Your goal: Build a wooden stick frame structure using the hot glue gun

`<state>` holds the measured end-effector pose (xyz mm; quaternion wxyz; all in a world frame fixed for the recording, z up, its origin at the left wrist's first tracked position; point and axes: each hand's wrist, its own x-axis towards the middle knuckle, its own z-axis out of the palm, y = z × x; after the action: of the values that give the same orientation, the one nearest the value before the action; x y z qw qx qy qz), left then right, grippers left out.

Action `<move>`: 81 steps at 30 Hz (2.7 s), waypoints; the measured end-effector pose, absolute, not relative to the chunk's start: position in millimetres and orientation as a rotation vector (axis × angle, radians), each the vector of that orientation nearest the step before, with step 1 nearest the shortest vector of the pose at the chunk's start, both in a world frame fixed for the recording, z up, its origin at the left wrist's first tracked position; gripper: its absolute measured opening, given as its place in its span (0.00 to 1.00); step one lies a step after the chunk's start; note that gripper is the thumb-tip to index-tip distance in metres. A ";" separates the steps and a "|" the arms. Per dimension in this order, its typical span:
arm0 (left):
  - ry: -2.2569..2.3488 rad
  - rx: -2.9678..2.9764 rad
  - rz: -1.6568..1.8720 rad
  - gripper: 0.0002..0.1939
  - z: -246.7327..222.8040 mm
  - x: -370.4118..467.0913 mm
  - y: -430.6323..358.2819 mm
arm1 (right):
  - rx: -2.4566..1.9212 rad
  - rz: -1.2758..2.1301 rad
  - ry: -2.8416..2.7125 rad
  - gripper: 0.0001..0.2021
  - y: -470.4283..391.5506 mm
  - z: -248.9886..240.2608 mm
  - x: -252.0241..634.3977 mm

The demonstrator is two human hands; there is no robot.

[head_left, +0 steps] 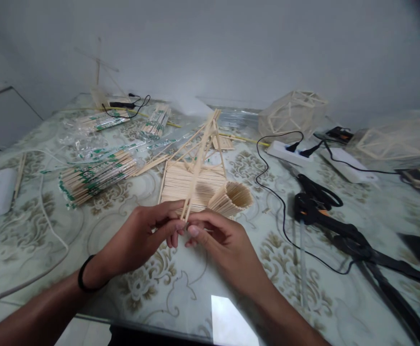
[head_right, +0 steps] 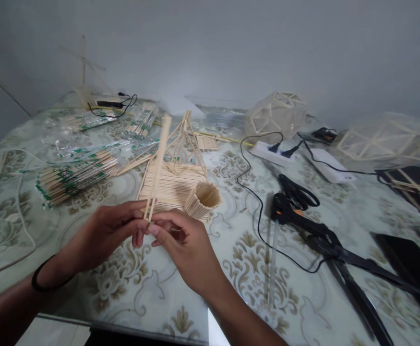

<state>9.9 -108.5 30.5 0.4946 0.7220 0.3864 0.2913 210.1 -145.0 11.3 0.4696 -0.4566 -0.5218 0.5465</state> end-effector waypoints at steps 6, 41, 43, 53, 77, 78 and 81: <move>0.875 1.811 0.765 0.09 29.0 9.8 -110.0 | -1.084 1.280 -1.217 0.05 -145.9 16.0 209.0; 0.800 1.260 0.647 0.16 15.5 18.8 -120.7 | -1.113 1.161 -1.315 0.10 -154.1 19.4 208.9; 0.795 1.242 0.645 0.16 13.5 18.4 -120.5 | -1.112 1.164 -1.320 0.09 -154.2 19.6 208.7; 0.783 1.218 0.636 0.17 12.9 18.6 -121.1 | -1.123 1.164 -1.340 0.12 -153.4 19.3 209.8; 0.951 1.704 0.783 0.08 15.4 17.3 -115.9 | -1.153 0.842 -1.463 0.06 -150.2 15.0 216.0; 0.950 1.718 0.774 0.08 15.4 17.1 -115.6 | -1.144 0.840 -1.473 0.05 -150.2 15.0 215.7; 0.958 1.771 0.741 0.14 14.7 16.5 -113.9 | -1.127 0.844 -1.525 0.05 -150.0 15.3 215.5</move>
<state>16.5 -113.9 14.7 0.4777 0.7251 0.3923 0.3036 215.5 -150.0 15.3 0.5081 -0.4677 -0.6327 0.3503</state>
